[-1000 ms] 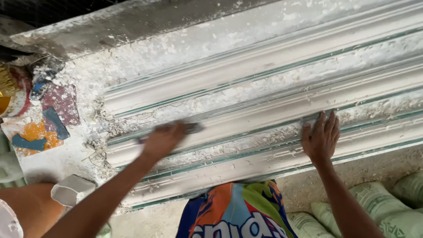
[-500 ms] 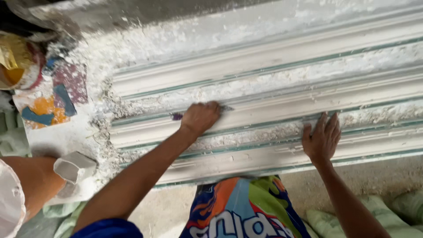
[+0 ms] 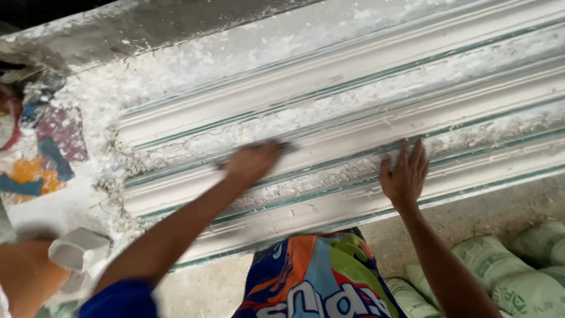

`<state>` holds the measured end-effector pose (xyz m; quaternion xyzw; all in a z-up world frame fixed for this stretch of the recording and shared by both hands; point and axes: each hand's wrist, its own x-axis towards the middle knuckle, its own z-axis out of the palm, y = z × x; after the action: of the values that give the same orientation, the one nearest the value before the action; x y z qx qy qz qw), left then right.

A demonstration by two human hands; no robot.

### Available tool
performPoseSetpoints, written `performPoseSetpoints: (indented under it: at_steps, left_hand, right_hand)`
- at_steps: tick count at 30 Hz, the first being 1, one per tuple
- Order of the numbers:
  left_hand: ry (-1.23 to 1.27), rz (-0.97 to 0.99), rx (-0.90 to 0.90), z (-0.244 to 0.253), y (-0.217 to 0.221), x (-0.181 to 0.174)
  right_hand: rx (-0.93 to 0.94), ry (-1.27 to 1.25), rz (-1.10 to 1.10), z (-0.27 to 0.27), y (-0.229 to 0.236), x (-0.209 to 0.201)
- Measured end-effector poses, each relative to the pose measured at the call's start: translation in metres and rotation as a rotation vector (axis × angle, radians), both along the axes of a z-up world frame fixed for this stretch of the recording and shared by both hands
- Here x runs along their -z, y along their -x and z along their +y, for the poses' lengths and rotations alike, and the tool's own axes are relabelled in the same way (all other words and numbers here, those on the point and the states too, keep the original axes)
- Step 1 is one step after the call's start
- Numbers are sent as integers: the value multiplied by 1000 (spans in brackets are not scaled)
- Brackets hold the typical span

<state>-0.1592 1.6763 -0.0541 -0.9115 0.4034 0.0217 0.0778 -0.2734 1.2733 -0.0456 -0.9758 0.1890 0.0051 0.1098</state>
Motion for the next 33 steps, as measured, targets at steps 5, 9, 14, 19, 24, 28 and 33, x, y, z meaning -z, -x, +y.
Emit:
performPoseSetpoints:
  at_steps: [5,9,14,19,24,28,33]
  left_hand:
    - [651,-3,-153,-263,-34,-22]
    - [516,-15,-118,-237,-37,-35]
    - [269,144,153,-24,-37,-90]
    - [-149,-113,132,102,8,-78]
    - [-170,-92,120,2,-10,-60]
    - [-430,141,-31,-45,-22,-82]
    - [-588,218,-175,-79,-13,-101]
  right_hand:
    - [-89,182,-198,-4,1,14]
    - [-87,172,-196,-9,5,19]
    - [-49,112,-109,-4,3,8]
    - [-15,8,-16,2,-5,-4]
    - [-141,104,-157,-10,-3,14]
    - [-190,-183,-87,-19,3,-2]
    - [-308,-657,0,-113,0,-16]
